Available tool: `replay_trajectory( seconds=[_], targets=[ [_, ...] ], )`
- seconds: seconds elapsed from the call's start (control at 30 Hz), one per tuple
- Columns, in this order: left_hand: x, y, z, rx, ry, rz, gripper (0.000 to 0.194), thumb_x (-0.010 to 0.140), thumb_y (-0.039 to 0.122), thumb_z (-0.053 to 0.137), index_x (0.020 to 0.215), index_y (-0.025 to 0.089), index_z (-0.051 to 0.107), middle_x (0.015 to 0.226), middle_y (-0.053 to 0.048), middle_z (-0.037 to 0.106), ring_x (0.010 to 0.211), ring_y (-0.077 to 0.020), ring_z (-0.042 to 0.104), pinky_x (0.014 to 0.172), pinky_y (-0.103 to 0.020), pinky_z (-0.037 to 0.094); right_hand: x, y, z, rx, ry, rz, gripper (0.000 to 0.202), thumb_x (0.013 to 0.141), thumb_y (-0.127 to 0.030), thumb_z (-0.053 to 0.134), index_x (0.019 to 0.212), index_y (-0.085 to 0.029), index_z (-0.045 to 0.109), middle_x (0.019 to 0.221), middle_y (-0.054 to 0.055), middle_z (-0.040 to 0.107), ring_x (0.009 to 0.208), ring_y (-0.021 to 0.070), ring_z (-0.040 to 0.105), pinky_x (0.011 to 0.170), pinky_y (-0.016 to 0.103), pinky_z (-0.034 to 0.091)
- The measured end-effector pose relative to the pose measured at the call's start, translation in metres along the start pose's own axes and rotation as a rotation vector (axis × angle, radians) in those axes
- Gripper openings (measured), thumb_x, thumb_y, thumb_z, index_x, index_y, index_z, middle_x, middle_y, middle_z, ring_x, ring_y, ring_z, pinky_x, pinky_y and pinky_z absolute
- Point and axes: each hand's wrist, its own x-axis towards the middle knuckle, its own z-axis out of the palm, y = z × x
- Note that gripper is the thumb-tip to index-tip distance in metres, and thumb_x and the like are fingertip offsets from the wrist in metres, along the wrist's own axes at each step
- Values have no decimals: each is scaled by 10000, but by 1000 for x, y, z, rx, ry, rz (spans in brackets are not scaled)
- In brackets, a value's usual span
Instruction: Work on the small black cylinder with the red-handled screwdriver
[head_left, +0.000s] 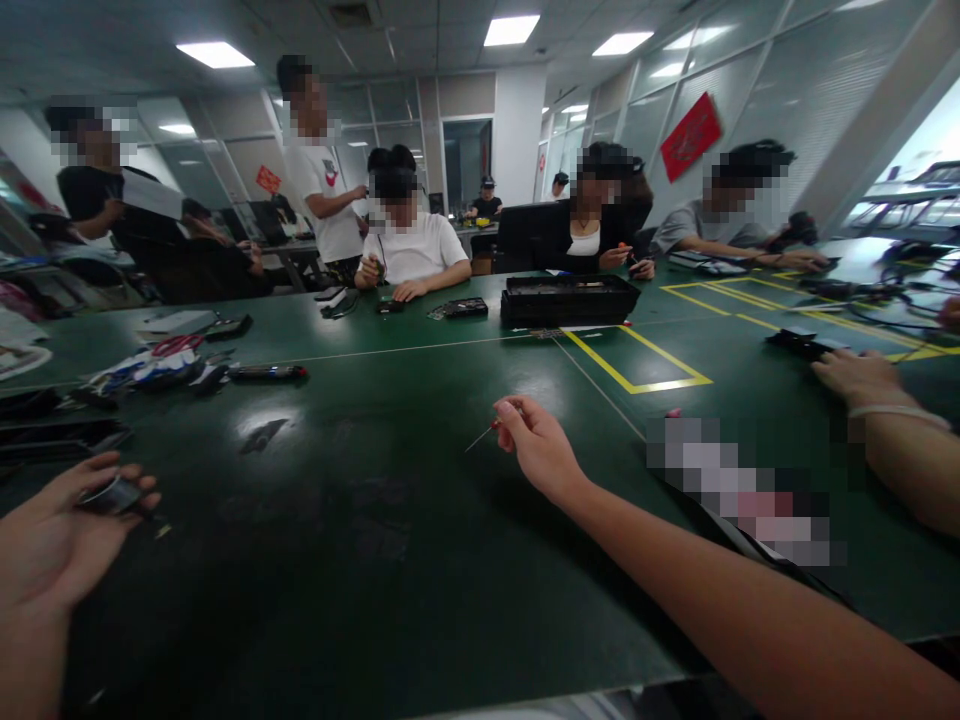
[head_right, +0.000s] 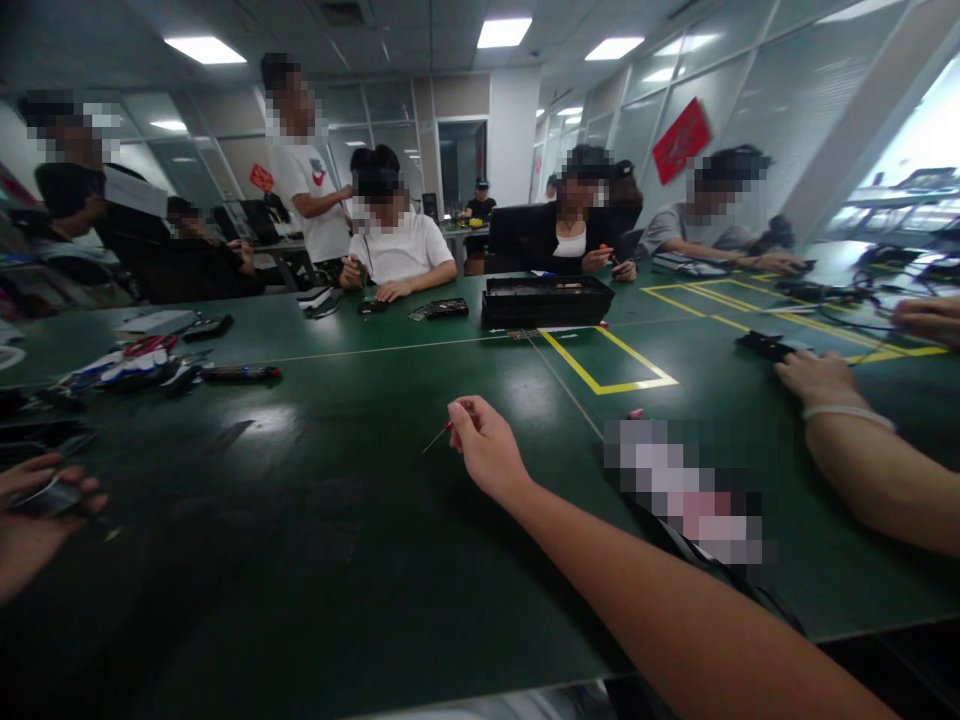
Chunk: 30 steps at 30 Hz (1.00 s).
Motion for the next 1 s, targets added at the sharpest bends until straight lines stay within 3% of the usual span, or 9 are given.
replay_trajectory(
  seconds=[0.13,0.23,0.37,0.43,0.6,0.8,0.9,1.0],
  targets=[
    [-13,1,43,-84,-189,9,368,825,-132,485,969,201,547,726,105,641,791,-87,657,710,-215,525,0,-2,1,33,-11,-1,328,959,-528,502,1023,-229,619,685,-27,600,623,157,575,616,302,454],
    [-27,1,81,-114,-282,-24,523,792,-164,510,1124,239,509,792,79,632,771,-84,662,722,-203,518,0,-3,0,41,-16,-1,314,955,-502,509,1049,-225,623,700,-21,607,637,158,583,621,301,462],
    [-46,-3,129,-120,-442,-33,542,728,-105,620,1171,186,506,907,20,644,800,-117,680,791,-244,520,-2,-5,-1,3,-18,0,289,949,-457,521,1086,-225,628,779,-3,629,700,162,602,673,317,487],
    [-56,-6,148,-81,-583,-3,496,686,-9,722,1123,150,548,952,-14,659,895,-166,695,848,-281,517,-2,-5,-1,-10,-11,4,276,945,-432,525,1096,-224,625,809,4,632,727,165,605,695,325,495],
    [-82,-22,189,7,-873,197,463,627,192,829,1059,148,669,1084,-76,706,1029,-225,659,987,-409,491,-1,-1,1,14,5,2,272,934,-382,529,1144,-230,609,917,31,655,818,181,622,725,338,510],
    [-106,-53,223,69,-999,356,442,724,172,767,1158,204,697,1192,-79,698,1122,-246,634,1061,-454,448,-1,-3,0,-26,22,-12,284,935,-388,532,1157,-228,612,899,24,669,803,184,636,732,339,504],
    [-111,-63,227,53,-1025,325,532,729,124,750,1242,207,636,1207,-87,687,1138,-241,634,1039,-438,475,-3,-9,0,-67,31,-31,280,928,-421,557,1111,-231,650,818,7,662,744,183,621,707,330,483],
    [-114,-69,225,40,-1015,307,459,742,113,733,1186,182,640,1187,-93,683,1118,-237,640,1026,-433,492,-6,-15,-1,-124,54,-82,256,926,-456,567,984,-237,686,824,15,683,743,193,621,692,328,462]
  ],
)
